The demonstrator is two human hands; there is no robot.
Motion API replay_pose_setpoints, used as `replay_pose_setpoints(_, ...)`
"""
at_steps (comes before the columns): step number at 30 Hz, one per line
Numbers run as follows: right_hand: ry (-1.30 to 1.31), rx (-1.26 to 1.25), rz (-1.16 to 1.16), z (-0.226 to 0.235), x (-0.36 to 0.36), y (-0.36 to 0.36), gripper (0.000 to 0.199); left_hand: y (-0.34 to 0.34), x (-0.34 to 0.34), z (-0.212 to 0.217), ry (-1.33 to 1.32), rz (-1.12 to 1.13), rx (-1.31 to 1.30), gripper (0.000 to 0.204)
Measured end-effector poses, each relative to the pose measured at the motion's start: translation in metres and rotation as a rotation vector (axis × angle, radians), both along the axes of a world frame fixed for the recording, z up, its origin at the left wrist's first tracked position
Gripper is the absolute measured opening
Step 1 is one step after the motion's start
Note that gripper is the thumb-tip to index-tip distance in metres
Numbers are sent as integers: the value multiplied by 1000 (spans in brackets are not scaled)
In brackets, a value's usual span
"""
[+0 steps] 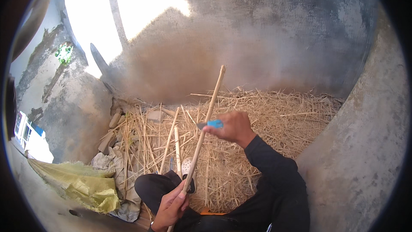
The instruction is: The person sits on a straw-covered floor and uses a small knife to shave the surface of a long wooden stick. They hold the stick with their left hand and scrape along its length with the knife in their right hand, producing wood shavings that fall onto the straw.
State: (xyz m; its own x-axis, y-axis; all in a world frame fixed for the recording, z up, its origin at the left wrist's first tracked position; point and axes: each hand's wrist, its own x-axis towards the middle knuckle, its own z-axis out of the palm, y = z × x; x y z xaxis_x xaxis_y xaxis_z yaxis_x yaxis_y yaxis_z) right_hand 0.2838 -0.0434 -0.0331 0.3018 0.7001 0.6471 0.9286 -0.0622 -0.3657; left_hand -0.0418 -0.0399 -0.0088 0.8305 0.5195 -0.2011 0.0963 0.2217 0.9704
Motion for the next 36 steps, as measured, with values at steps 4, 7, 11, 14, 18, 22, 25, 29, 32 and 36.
replay_pose_setpoints(4,295,-4,-247,-3,75,0,79,-13,-9,-4,17,-41,-12,52)
replay_pose_setpoints(7,108,-7,23,-7,4,0,79,-6,-7,-2,30,-6,83,51)
replay_pose_setpoints(11,44,-27,14,-8,6,-1,78,-6,-3,10,73,-42,150,48)
replay_pose_setpoints(14,243,-2,-205,-3,51,6,78,-6,-5,12,93,-71,148,47)
replay_pose_setpoints(18,125,-140,44,-9,-3,5,76,-3,-5,12,83,-1,180,45)
replay_pose_setpoints(22,167,-71,-115,-22,30,17,79,-5,-7,18,134,-52,375,44)
replay_pose_setpoints(25,300,-123,-190,-17,55,8,81,-7,-10,13,99,-77,406,45)
replay_pose_setpoints(29,219,-98,-29,-15,8,8,80,-7,-10,22,160,-36,267,44)
replay_pose_setpoints(32,197,-104,-102,-15,26,10,80,-9,-14,23,225,-75,243,45)
replay_pose_setpoints(36,433,-192,-543,-47,145,3,81,-21,-23,24,250,-159,127,46)
